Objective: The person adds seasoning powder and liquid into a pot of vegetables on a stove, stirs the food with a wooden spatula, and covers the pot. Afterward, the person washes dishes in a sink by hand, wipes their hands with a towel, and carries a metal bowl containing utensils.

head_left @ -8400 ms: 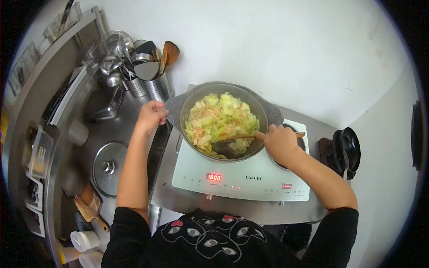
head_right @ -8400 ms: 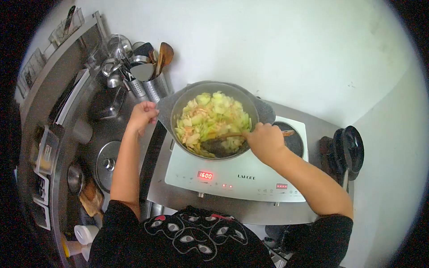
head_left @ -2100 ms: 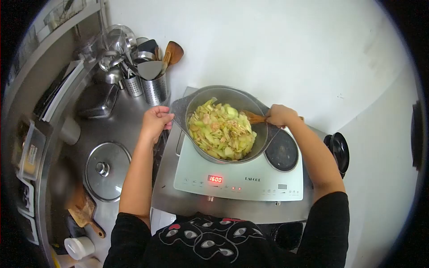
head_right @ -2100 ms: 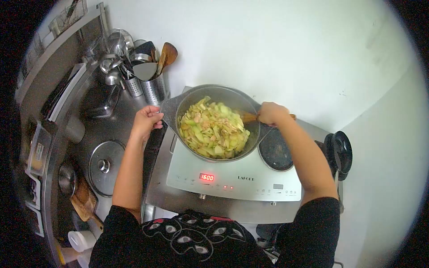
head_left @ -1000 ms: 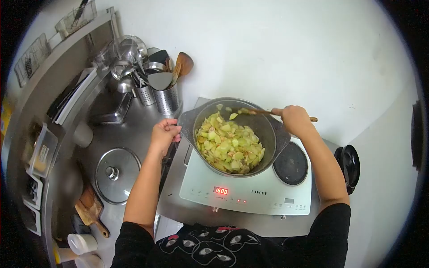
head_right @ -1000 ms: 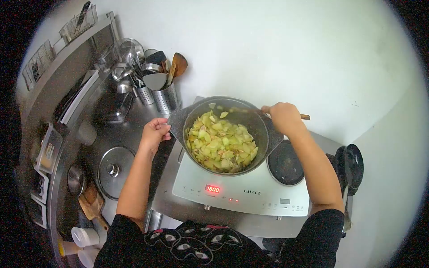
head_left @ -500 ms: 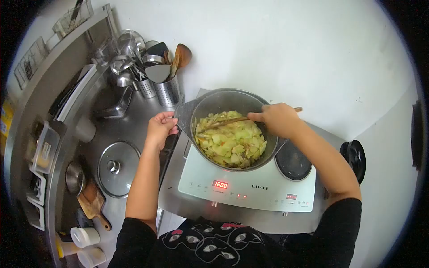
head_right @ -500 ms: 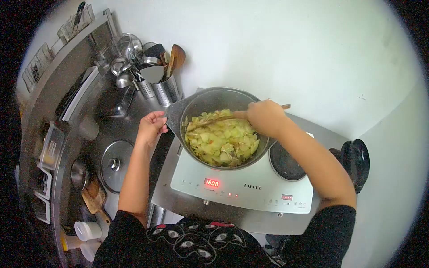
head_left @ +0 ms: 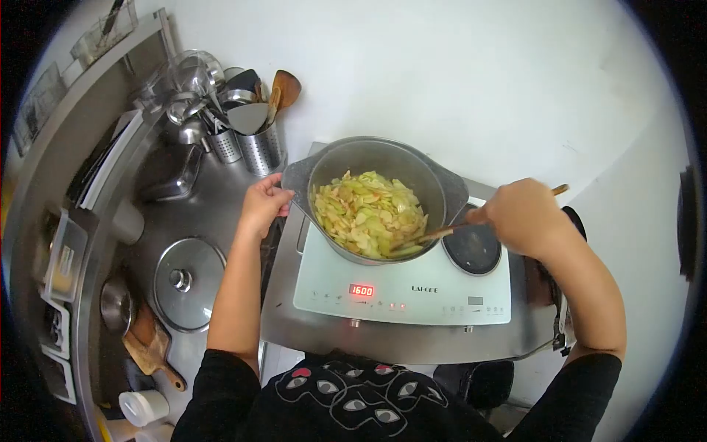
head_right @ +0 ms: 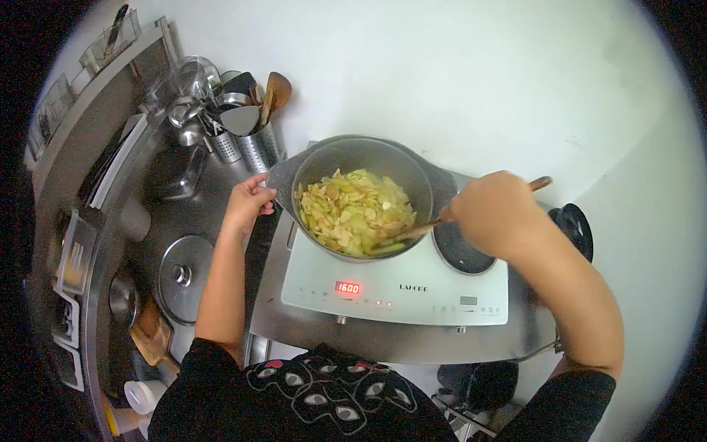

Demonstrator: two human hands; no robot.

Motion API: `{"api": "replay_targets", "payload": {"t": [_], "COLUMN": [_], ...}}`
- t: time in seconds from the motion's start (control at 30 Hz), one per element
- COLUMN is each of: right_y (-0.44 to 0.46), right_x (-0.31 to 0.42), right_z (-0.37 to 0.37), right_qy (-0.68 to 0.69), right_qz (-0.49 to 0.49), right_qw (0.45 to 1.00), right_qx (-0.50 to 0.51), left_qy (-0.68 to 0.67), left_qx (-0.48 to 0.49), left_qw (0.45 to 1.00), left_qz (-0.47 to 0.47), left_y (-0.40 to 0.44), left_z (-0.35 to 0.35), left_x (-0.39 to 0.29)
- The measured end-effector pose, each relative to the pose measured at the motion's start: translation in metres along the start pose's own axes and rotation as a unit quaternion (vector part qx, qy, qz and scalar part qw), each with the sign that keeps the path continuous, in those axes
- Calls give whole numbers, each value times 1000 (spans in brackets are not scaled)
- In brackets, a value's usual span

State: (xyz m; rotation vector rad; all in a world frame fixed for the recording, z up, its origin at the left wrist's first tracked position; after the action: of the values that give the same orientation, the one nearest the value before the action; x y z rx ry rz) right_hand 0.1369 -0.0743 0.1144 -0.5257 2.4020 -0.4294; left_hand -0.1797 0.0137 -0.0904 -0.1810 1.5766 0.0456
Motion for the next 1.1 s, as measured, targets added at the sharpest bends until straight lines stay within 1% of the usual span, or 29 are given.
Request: {"api": "replay_targets", "payload": {"t": [0.1, 0.2, 0.3, 0.37, 0.4, 0.47, 0.53, 0.63, 0.73, 0.77, 0.87, 1.1], "right_y": [31, 58, 73, 89, 88, 80, 52, 6, -16, -18, -11, -4], "right_x": [25, 42, 32, 34, 36, 32, 30, 26, 31, 34, 43, 30], "right_z": [34, 64, 77, 109, 110, 121, 112, 115, 131, 135, 154, 146], "right_qy": [-35, -11, 41, 58, 66, 92, 131, 231, 325, 326, 330, 313], "right_qz": [-33, -9, 67, 94, 109, 134, 151, 174, 210, 228, 207, 199], "right_qw": [998, 999, 994, 987, 982, 979, 973, 944, 881, 864, 870, 893], "right_qx": [26, -46, -74, -118, -141, -122, -115, -162, -274, -307, -303, -254], "left_qy": [26, -6, -3, 4, 8, 2, -2, -4, -1, 2, 1, 13], "left_qx": [-11, -2, 3, -8, -13, -14, -5, 8, 3, 8, 6, 6], "left_qw": [1000, 999, 999, 999, 999, 999, 999, 999, 1000, 1000, 1000, 1000], "left_qz": [11, 33, 50, 45, 44, 41, 36, 33, 27, 30, 29, 17], "left_y": [0, 7, 11, 9, 8, 7, 6, 5, 4, 4, 1, 0], "left_z": [3, 5, 6, 6, 5, 6, 6, 4, 5, 5, 7, 7], "left_x": [-2, 7, 7, 7, 5, 3, 4, 4, 4, 4, 0, -3]}}
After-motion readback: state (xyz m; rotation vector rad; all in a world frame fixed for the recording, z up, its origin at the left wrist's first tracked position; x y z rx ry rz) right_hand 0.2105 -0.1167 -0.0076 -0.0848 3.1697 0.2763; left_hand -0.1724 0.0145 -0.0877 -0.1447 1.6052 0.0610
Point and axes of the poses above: each hand's wrist, its own y-axis towards the middle knuckle, its own z-axis out of the palm, x = y × z, the point moved 7 cm from there along y, towards the middle knuckle, and after that the axes turned 5 degrees about y, right-handed, at the moved point
